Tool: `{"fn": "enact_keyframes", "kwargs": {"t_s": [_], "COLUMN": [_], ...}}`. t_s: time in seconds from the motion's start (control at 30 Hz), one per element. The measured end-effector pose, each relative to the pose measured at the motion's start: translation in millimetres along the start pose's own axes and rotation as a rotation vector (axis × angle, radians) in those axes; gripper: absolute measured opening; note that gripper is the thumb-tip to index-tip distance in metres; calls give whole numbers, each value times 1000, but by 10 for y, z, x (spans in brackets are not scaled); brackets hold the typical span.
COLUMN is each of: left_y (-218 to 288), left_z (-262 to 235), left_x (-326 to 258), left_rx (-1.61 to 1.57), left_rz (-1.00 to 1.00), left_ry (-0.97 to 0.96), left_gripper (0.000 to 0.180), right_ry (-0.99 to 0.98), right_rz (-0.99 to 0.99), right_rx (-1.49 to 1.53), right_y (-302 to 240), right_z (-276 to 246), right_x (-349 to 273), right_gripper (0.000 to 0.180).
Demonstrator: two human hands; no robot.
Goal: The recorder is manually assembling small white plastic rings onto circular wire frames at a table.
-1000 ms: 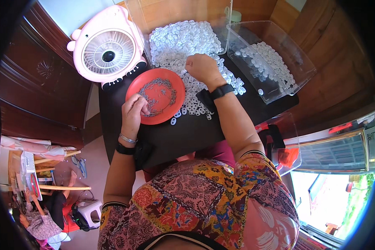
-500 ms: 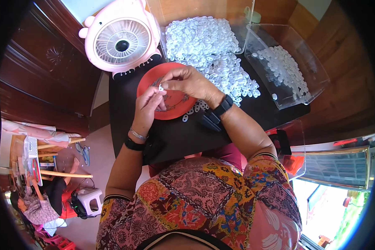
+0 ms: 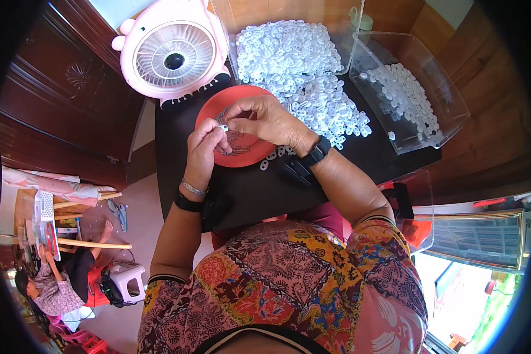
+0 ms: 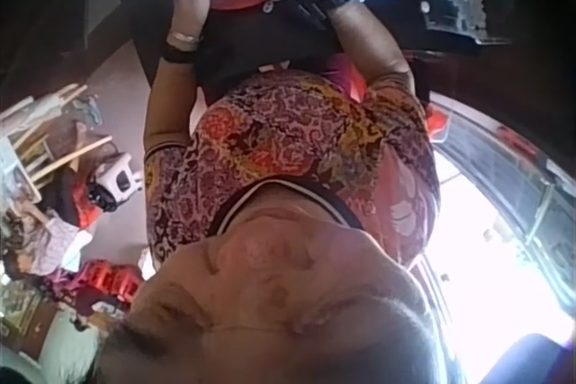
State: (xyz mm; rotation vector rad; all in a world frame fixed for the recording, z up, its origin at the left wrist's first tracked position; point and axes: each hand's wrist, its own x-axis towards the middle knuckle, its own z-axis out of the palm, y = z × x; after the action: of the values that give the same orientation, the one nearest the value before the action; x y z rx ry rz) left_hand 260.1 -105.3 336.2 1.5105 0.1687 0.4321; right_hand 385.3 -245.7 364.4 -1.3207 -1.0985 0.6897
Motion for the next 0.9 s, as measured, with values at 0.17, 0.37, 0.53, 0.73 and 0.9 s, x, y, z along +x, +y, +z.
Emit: {"fn": "enact_keyframes", "kwargs": {"t_s": [0.17, 0.37, 0.53, 0.73, 0.9], "left_y": [9, -14, -14, -20, -35], "left_z": [-9, 31, 23, -12, -29], "left_x": [21, -25, -31, 14, 25], "left_rx": [108, 90, 145, 56, 47], "left_rz": [54, 78, 42, 2, -31], "left_ry": [-102, -60, -79, -170, -99], "left_gripper": [19, 20, 18, 18, 17], "right_ry": [-17, -18, -14, -56, 188], "right_rz": [-74, -6, 94, -46, -106], "right_rx": [-77, -219, -298, -231, -739], "right_y": [66, 3, 4, 25, 25], "right_z": [6, 16, 34, -35, -294], "right_x": [26, -23, -16, -14, -9], "right_gripper": [6, 10, 6, 6, 9]}}
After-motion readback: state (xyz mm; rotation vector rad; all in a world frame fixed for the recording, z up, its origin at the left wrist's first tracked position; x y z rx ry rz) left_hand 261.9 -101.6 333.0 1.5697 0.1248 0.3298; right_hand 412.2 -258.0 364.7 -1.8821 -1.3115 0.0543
